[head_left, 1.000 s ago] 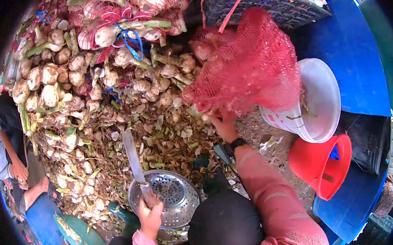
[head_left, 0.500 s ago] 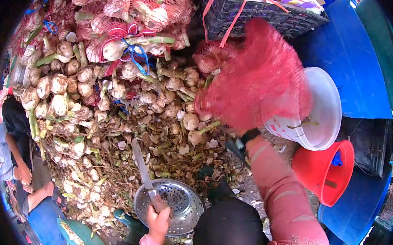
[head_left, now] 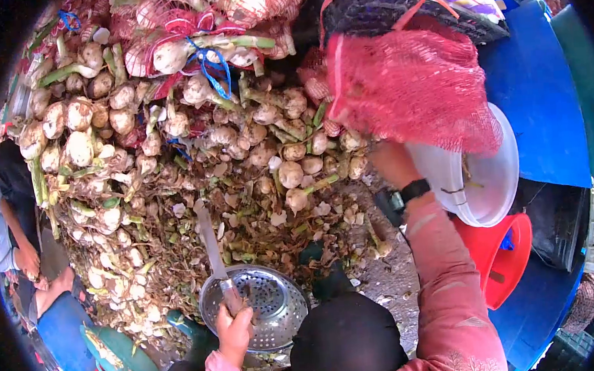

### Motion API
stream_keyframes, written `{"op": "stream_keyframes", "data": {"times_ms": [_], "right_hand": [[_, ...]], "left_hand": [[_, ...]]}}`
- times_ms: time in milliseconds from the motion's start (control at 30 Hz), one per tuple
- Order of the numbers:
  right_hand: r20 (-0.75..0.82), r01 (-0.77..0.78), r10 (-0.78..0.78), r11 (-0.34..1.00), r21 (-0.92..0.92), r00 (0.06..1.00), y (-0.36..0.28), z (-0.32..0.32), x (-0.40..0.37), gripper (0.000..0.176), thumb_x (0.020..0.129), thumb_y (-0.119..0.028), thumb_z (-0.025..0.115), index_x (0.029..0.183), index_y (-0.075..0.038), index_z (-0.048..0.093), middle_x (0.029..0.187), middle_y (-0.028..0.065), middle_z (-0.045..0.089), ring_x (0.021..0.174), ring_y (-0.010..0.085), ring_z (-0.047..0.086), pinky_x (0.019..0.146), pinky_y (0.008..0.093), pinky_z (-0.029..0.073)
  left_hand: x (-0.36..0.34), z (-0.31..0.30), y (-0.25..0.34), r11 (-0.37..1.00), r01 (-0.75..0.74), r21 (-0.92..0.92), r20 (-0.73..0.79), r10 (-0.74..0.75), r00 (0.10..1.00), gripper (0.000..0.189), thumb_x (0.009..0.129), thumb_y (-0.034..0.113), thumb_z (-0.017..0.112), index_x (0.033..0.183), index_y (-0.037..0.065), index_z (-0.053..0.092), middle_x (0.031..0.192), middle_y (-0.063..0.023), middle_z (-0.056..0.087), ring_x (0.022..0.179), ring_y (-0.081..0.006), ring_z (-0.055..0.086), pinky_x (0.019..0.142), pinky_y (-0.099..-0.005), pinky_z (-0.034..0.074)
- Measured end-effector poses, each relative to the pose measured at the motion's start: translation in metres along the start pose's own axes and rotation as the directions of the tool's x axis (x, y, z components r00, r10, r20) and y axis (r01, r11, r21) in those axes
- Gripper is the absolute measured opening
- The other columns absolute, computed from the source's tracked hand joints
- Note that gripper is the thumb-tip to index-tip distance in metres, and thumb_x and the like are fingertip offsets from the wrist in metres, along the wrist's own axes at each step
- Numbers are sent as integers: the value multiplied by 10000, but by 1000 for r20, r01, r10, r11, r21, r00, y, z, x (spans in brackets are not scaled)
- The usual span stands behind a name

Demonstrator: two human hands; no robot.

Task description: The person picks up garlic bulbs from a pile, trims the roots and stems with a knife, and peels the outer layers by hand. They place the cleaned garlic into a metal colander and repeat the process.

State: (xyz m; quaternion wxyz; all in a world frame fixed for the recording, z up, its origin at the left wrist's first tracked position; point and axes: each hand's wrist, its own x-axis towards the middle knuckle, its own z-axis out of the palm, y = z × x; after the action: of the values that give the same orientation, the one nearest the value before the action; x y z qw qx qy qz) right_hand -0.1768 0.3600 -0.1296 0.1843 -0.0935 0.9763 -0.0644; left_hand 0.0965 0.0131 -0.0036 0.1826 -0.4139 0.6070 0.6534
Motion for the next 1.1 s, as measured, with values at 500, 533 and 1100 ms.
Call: {"op": "stream_keyframes", "data": {"times_ms": [500, 533, 1100], "right_hand": [[-44, 94, -95, 621, 778, 994, -84, 11, 14, 495, 679, -128, 582, 1143, -8, 459, 1053, 203, 533, 966, 327, 522, 849, 398, 400], [-42, 98, -109, 575, 812, 993, -89, 13, 14, 499, 677, -128, 583, 1144, -6, 457, 1052, 203, 533, 967, 327, 522, 850, 397, 399], [-339, 37, 202, 811, 583, 919, -117, 71, 36, 206, 821, -168, 436, 917, -16, 538, 682, 69, 516, 568, 183, 467, 524, 336, 419]], "left_hand": [[-9, 8, -10, 993, 81, 84, 29, -83, 996, 318, 746, 93, 562, 1037, 14, 459, 875, -28, 513, 777, -113, 487, 699, -272, 425], [-8, 6, -16, 994, 42, 99, 34, -46, 998, 314, 746, 92, 560, 1032, 12, 461, 874, -30, 514, 768, -114, 489, 694, -272, 427], [-4, -7, -12, 980, -78, 182, -42, 87, 995, 280, 718, 119, 583, 957, -6, 506, 815, -41, 546, 749, -125, 504, 693, -285, 428]]}}
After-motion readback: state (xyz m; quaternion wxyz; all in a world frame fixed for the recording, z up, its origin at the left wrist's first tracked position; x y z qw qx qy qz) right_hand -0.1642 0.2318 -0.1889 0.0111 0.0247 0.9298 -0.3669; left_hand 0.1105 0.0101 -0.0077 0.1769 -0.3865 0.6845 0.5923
